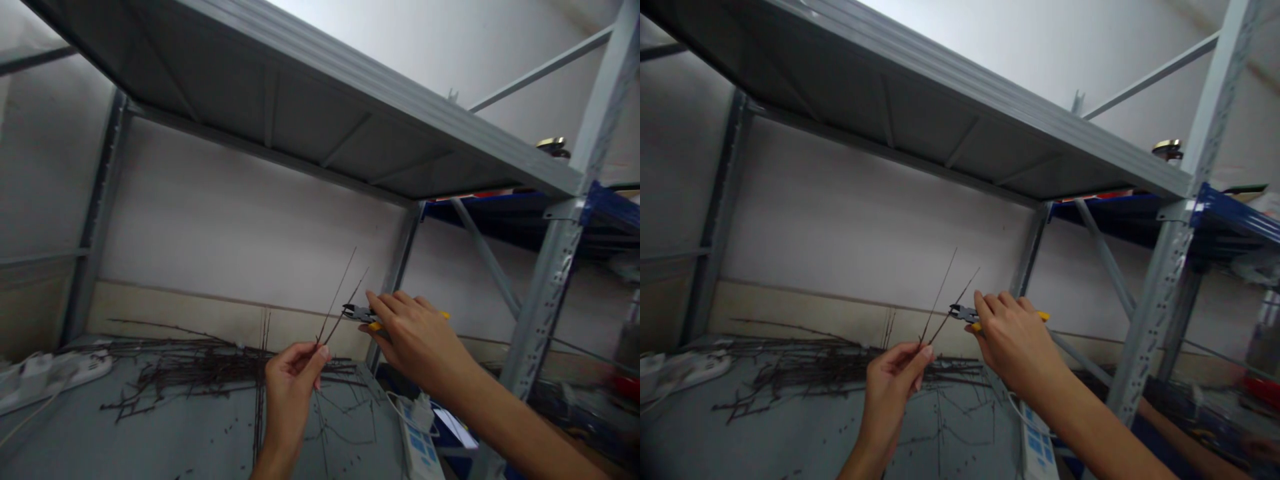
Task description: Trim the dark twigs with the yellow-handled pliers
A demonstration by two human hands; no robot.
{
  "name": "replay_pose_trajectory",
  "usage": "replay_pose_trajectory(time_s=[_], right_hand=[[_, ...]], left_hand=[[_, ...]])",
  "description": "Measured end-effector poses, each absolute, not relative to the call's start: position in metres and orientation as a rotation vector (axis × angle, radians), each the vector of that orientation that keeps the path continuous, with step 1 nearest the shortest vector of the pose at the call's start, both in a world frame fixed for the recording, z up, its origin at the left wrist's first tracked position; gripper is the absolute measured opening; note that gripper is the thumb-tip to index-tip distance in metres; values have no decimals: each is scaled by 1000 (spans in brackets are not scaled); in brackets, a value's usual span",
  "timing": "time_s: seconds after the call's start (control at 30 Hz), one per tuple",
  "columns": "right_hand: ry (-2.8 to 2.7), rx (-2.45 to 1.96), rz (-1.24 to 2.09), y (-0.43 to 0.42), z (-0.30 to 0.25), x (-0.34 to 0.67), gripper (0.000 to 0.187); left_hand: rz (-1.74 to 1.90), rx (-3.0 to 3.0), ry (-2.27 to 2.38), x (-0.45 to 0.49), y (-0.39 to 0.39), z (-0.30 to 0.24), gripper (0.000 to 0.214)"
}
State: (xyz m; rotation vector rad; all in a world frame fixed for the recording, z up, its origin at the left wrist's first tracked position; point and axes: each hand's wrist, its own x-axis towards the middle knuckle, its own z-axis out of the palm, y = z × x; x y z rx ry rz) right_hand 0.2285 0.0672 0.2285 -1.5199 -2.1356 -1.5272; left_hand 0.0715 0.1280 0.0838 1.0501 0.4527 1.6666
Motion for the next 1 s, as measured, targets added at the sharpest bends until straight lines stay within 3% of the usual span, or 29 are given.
replay_pose_trajectory(time_s=[0.23,0.47,0.6,0.83,1.0], right_hand=[[-2176,-1590,-1334,73,219,227,15],[-2095,-1553,-956,81,199,238,25],[-2087,-1520,-1033,76,192,231,40],[-2240,-1732,-1179,68,192,194,24],[-2235,-1920,-1077,73,191,190,24]], left_hand=[[1681,1030,451,69,123,87,35],[1696,1009,514,70,138,81,37],[1777,1092,560,73,148,79,32],[1924,1246,705,85,146,68,24],[2066,1337,717,85,141,62,17]])
